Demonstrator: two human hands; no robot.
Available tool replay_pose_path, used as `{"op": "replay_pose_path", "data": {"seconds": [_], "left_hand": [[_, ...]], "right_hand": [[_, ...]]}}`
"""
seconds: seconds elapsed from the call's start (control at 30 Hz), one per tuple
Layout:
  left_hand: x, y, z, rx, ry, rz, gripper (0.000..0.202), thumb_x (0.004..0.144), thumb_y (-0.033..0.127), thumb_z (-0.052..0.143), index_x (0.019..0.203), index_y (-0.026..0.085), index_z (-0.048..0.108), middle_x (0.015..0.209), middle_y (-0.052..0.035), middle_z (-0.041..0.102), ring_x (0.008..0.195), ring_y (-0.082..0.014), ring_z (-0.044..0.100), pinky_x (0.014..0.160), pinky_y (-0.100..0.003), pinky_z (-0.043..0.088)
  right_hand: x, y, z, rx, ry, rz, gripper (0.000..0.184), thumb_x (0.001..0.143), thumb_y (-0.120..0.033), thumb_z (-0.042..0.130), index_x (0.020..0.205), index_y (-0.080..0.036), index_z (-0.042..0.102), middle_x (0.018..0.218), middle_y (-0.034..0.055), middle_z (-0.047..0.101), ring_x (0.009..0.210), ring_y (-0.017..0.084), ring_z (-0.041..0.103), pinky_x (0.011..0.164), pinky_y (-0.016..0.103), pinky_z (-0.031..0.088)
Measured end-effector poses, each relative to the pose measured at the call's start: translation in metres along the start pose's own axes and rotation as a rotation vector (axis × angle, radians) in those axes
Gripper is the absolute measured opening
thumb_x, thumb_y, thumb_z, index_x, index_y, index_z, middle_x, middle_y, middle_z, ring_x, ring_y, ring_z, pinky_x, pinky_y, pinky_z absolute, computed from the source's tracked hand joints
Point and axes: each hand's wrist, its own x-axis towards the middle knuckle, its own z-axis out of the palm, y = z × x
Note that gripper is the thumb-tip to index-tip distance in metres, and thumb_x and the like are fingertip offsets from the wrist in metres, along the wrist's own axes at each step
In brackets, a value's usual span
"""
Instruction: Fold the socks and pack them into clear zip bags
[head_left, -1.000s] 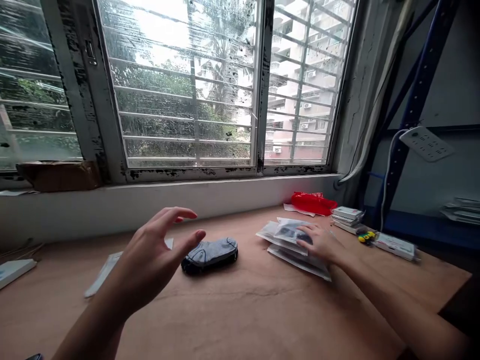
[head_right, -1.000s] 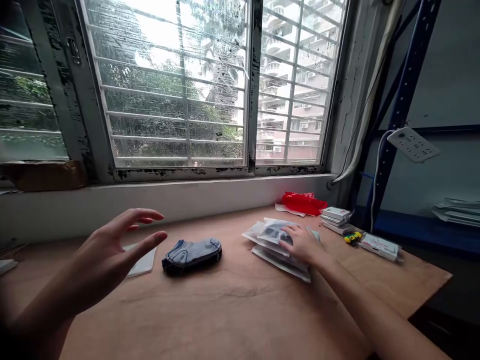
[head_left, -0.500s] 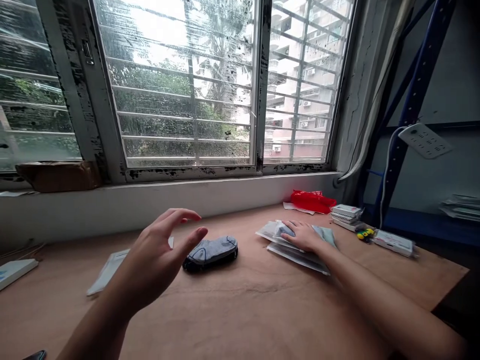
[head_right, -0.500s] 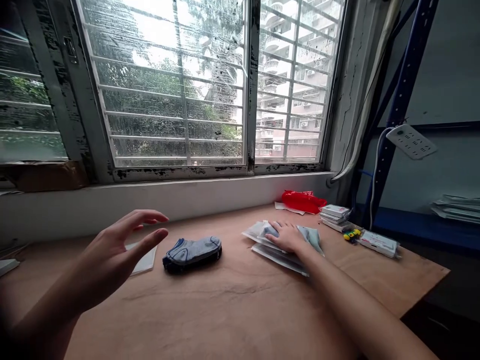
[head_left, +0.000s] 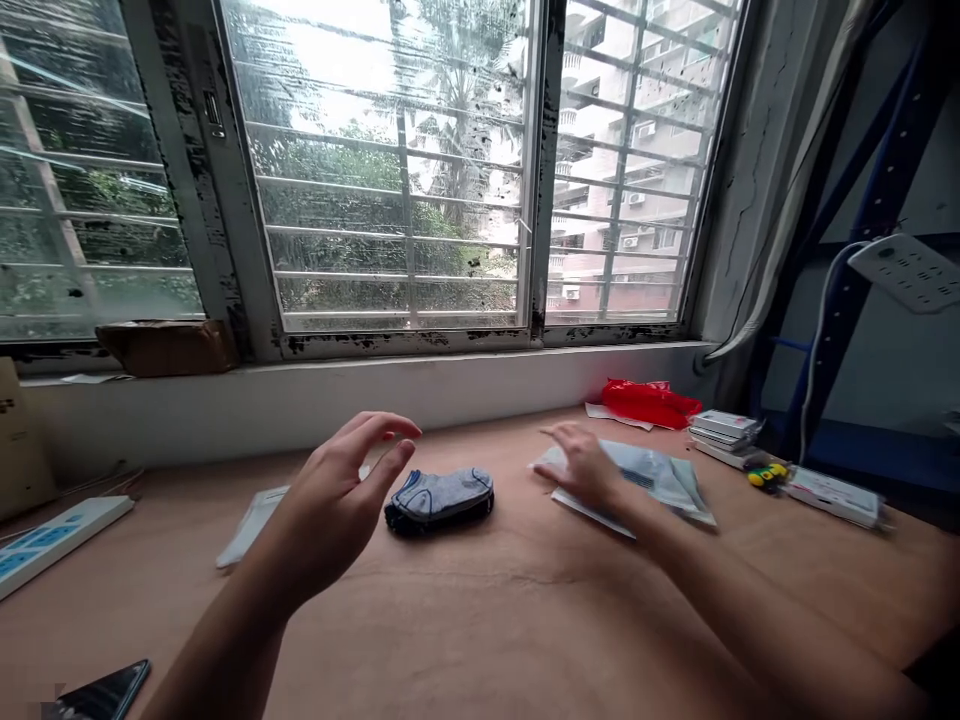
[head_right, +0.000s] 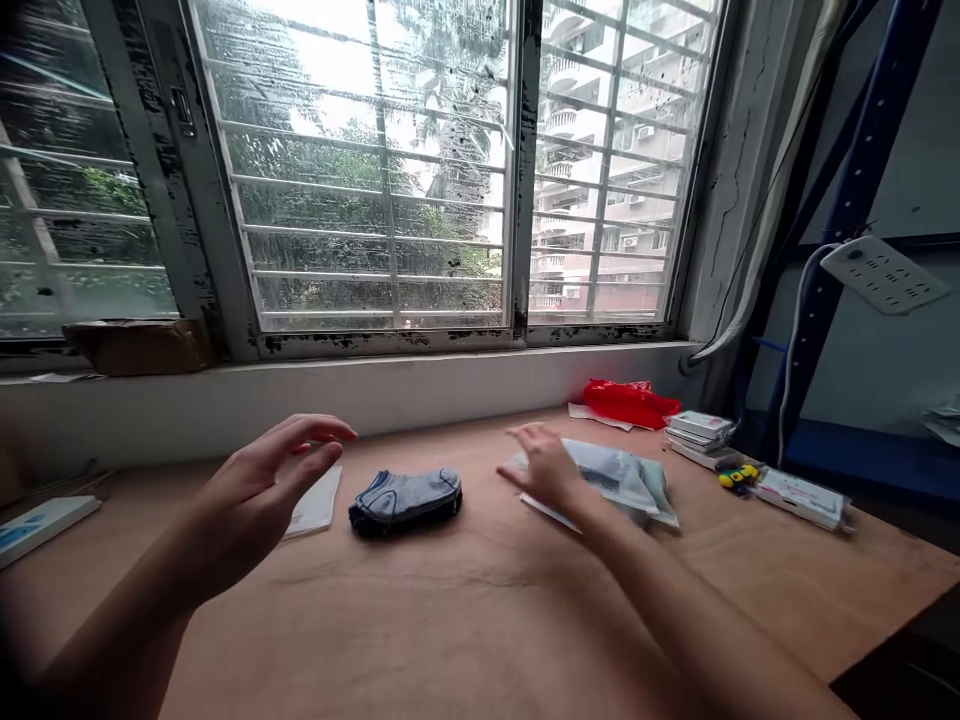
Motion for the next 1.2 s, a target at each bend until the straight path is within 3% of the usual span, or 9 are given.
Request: {"op": "replay_pose_path", "data": {"seconds": [0.13, 0.27, 0.43, 0.8, 0.9, 1.03, 1.13, 1.2], "left_hand": [[0.001, -0.001, 0.004, 0.001, 0.009, 0.013, 0.038, 0.092, 0.056, 0.045, 0.100, 0.025, 0.065, 0.107, -0.0057, 0.068, 0.099, -0.0263, 0.063, 0.083, -0.037, 0.051], [0.001, 0.000, 0.012, 0.009, -0.017, 0.018, 0.038, 0.092, 0.055, 0.045, 0.099, 0.024, 0.066, 0.105, -0.0060, 0.068, 0.098, -0.0251, 0.064, 0.082, -0.034, 0.052], [0.006, -0.005, 0.024, 0.038, -0.061, -0.012, 0.037, 0.092, 0.055, 0.045, 0.099, 0.025, 0.066, 0.108, -0.0052, 0.068, 0.105, -0.0255, 0.062, 0.089, -0.036, 0.050], [0.017, -0.025, 0.052, 0.078, -0.159, -0.058, 0.035, 0.094, 0.050, 0.042, 0.099, 0.024, 0.066, 0.108, -0.0049, 0.068, 0.103, -0.0250, 0.062, 0.087, -0.036, 0.048], [0.020, -0.044, 0.074, 0.119, -0.179, -0.035, 0.032, 0.091, 0.047, 0.048, 0.104, 0.022, 0.065, 0.111, -0.0070, 0.068, 0.106, -0.0265, 0.061, 0.091, -0.039, 0.047], [0.016, -0.085, 0.123, 0.289, -0.153, 0.017, 0.040, 0.078, 0.035, 0.065, 0.115, 0.020, 0.062, 0.119, -0.0108, 0.066, 0.117, -0.0316, 0.054, 0.099, -0.045, 0.042], [0.008, -0.111, 0.151, 0.456, -0.115, 0.034, 0.042, 0.078, 0.028, 0.064, 0.119, 0.020, 0.061, 0.126, -0.0110, 0.064, 0.126, -0.0335, 0.049, 0.105, -0.048, 0.036], [0.004, -0.121, 0.158, 0.547, -0.075, 0.072, 0.038, 0.079, 0.019, 0.059, 0.117, 0.021, 0.063, 0.125, -0.0103, 0.065, 0.126, -0.0331, 0.049, 0.108, -0.048, 0.033]], "right_hand": [[0.006, -0.067, 0.040, 0.157, -0.044, -0.222, 0.051, 0.081, -0.042, 0.068, 0.127, -0.022, 0.060, 0.123, 0.0111, 0.062, 0.116, 0.030, 0.052, 0.103, 0.045, 0.041], [0.009, -0.092, 0.077, 0.252, -0.032, -0.229, 0.050, 0.078, -0.025, 0.068, 0.127, -0.022, 0.059, 0.127, 0.0106, 0.060, 0.117, 0.028, 0.051, 0.103, 0.044, 0.041], [0.004, -0.086, 0.097, 0.358, -0.088, -0.159, 0.057, 0.071, -0.021, 0.070, 0.127, -0.023, 0.062, 0.134, 0.0103, 0.056, 0.123, 0.029, 0.049, 0.108, 0.045, 0.039], [0.004, -0.081, 0.104, 0.466, -0.103, -0.105, 0.049, 0.076, -0.011, 0.064, 0.123, -0.026, 0.066, 0.138, 0.0082, 0.055, 0.126, 0.025, 0.049, 0.110, 0.044, 0.039], [0.006, -0.080, 0.106, 0.447, -0.069, -0.137, 0.041, 0.081, -0.014, 0.064, 0.119, -0.028, 0.069, 0.136, 0.0075, 0.057, 0.126, 0.025, 0.050, 0.109, 0.044, 0.040], [0.011, -0.078, 0.108, 0.479, -0.032, -0.113, 0.036, 0.085, -0.016, 0.064, 0.118, -0.030, 0.070, 0.133, 0.0056, 0.060, 0.122, 0.024, 0.053, 0.107, 0.043, 0.042], [0.014, -0.076, 0.110, 0.504, -0.006, -0.088, 0.035, 0.087, -0.016, 0.063, 0.118, -0.031, 0.069, 0.132, 0.0049, 0.060, 0.121, 0.023, 0.054, 0.106, 0.042, 0.043], [0.015, -0.074, 0.111, 0.504, 0.006, -0.096, 0.034, 0.087, -0.016, 0.062, 0.117, -0.031, 0.070, 0.132, 0.0046, 0.060, 0.121, 0.023, 0.054, 0.106, 0.042, 0.043]]}}
